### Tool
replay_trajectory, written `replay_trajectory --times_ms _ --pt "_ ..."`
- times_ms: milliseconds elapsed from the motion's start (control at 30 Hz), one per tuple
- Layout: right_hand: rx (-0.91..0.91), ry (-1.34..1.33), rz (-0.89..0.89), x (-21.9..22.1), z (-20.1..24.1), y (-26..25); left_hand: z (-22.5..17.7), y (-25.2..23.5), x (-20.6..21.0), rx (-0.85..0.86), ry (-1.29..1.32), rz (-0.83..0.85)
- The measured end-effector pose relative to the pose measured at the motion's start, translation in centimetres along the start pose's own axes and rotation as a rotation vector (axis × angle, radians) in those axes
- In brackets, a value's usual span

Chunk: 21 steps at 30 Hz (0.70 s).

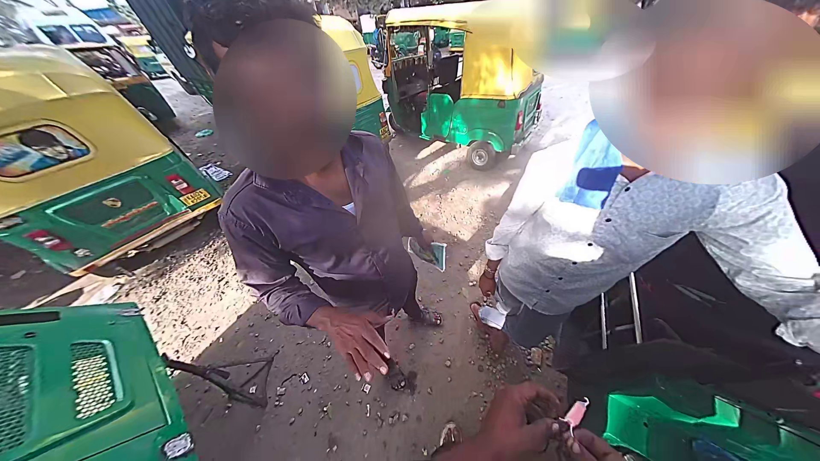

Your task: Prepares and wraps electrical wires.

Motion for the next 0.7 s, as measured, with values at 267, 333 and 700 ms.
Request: replay_trajectory --times_ms 267,333,700 --pt "0.016 -0.012 -0.041 -1.4 0.4 0.6 -0.3 0.9 2.3 0.162 -0.357 0.010" --pt "-0.009 -0.032 -0.084 -2.3 0.6 0.7 -0.1 0.8 3.1 0.203 -0.464 0.051" --pt "0.084 -0.153 -0.115 -7.5 0.1 1.3 3.1 -1.1 9.0 0.166 -0.464 0.105"
Point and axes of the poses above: each hand's wrist, its own y-axis away from the middle knuckle, its own x-axis out of the palm, z = x × y, the point moved 5 cm from there along -y, towards the middle knuckle, and after that the axes turned 2 degrees about -z, right-handed, at the moved point
